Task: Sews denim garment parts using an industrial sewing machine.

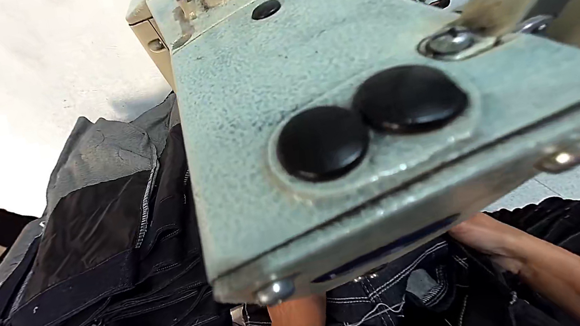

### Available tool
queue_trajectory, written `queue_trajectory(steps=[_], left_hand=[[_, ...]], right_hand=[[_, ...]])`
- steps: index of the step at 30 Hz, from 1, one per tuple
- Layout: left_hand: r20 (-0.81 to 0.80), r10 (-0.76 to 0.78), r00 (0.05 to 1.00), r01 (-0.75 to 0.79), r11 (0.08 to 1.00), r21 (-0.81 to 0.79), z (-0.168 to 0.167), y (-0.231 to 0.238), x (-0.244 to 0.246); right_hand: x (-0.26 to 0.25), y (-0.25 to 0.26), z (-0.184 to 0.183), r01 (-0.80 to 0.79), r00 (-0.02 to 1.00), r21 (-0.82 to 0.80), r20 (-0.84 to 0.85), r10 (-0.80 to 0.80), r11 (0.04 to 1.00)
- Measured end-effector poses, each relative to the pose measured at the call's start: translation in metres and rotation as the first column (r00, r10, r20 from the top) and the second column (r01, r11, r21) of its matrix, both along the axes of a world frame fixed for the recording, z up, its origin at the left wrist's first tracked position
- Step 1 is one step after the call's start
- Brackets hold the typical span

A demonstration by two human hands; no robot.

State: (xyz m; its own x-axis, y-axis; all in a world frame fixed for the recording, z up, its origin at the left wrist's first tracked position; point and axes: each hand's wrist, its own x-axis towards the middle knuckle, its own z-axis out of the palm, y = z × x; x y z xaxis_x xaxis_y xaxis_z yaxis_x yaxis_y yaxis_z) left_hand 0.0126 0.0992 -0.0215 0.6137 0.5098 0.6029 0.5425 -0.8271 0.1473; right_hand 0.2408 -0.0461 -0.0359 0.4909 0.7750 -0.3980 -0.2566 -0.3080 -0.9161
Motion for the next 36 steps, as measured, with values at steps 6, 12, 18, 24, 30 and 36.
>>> queue_trajectory(steps=[6, 12, 18, 24, 30, 36], left_hand=[[0.043, 0.01, 0.999, -0.017, 0.988, 0.153, -0.006, -0.003, 0.001], [0.012, -0.017, 1.0, 0.016, 0.999, 0.039, 0.011, -0.007, 0.003], [0.05, -0.032, 0.998, 0.03, 0.999, 0.033, 0.005, -0.005, -0.001], [0.075, -0.124, 0.989, 0.136, 0.972, -0.189, 0.003, 0.004, -0.009], [0.114, -0.147, 0.983, 0.179, 0.909, -0.376, 0.023, 0.0, -0.017], [0.213, -0.106, 0.971, 0.186, 0.897, -0.401, 0.041, -0.023, -0.068]], right_hand=[[-0.002, -0.001, -0.002, -0.004, 0.999, -0.017, -0.037, 0.003, 1.0], [0.002, -0.002, -0.002, -0.028, 0.999, -0.006, -0.027, 0.028, 1.0], [0.005, -0.001, -0.001, -0.058, 0.998, -0.01, 0.009, 0.058, 0.998], [0.001, -0.005, 0.001, -0.042, 0.997, -0.001, 0.061, 0.042, 0.999], [0.009, -0.012, 0.005, -0.109, 0.981, 0.039, 0.169, 0.101, 0.993], [0.026, -0.042, -0.023, -0.179, 0.814, -0.003, 0.562, 0.15, 0.984]])
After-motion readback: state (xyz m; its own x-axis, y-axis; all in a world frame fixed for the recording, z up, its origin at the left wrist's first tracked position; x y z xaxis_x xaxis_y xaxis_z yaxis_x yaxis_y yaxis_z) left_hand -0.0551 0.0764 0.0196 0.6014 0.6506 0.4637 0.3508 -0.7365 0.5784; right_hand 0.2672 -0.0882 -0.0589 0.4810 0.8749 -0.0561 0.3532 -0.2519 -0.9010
